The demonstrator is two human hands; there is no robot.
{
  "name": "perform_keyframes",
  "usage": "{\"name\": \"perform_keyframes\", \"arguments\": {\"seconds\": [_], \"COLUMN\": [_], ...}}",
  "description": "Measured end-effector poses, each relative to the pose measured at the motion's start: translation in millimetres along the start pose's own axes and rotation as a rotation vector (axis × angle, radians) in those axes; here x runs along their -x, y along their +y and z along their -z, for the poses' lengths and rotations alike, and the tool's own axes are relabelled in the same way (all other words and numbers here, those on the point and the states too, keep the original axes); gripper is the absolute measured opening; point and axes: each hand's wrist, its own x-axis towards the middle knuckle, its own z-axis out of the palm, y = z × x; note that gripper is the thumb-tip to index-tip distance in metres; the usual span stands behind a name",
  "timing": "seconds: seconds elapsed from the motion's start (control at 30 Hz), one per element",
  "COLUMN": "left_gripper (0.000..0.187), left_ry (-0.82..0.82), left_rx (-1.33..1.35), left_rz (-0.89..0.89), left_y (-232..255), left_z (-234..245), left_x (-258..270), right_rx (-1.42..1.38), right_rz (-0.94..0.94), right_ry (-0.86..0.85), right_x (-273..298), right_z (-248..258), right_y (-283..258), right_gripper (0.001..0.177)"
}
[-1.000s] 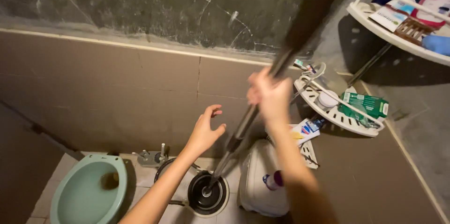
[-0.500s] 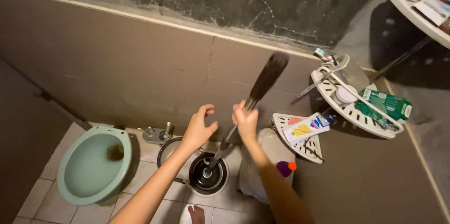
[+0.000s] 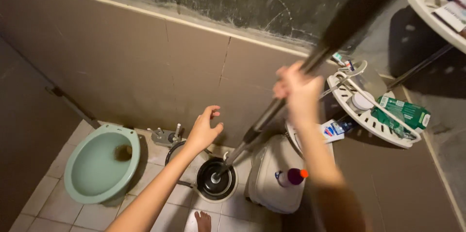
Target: The person opens a bottle of cleaning liquid, pours the liquid into a mop bucket, closes the bottle, and repeatedly pumps the mop up and down to spin it in the bucket.
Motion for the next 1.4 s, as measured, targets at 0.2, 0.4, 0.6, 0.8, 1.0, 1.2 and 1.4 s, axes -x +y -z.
{"name": "perform_keyframes", "arguments": {"seconds": [0.2, 0.4, 0.6, 0.8, 1.0, 1.2, 1.4], "left_gripper": [0.055, 0.054, 0.057, 0.056, 0.057, 0.056, 0.054], "left_ry": [-0.006, -0.022, -0.021, 0.016, -0.064, 0.029, 0.037], "left_rx": [0.017, 0.016, -0.016, -0.032, 0.034, -0.049, -0.013], "left_rz": [-0.027, -0.020, 0.038, 0.076, 0.254, 0.063, 0.045], "left_y": [17.6, 11.4, -22.8, -49.0, -54.4, -57.4, -35.4], "left_z": [-7.2, -23.6, -25.3, -15.1, -14.2, 2.5, 11.4], "left_x": [-7.6, -11.5, 0.0, 9.2, 17.1, 10.3, -5.0], "right_rx": [-0.131, -0.203, -0.231, -0.198, 0.055, -0.016, -0.044], "right_rz": [0.127, 0.021, -0.034, -0.141, -0.086, 0.053, 0.123], "right_ry": [-0.096, -0.178, -0.200, -0.110, -0.152, -0.054, 0.016], "right_x": [1.9, 11.5, 25.6, 64.1, 32.3, -15.0, -3.6], "right_z": [1.0, -18.3, -21.0, -7.9, -14.5, -17.5, -19.9], "right_y": [-52.3, 78.5, 188.8, 264.5, 227.1, 18.3, -40.1], "right_gripper": [0.028, 0.028, 0.029, 0.023, 0.024, 0.028, 0.025]}}
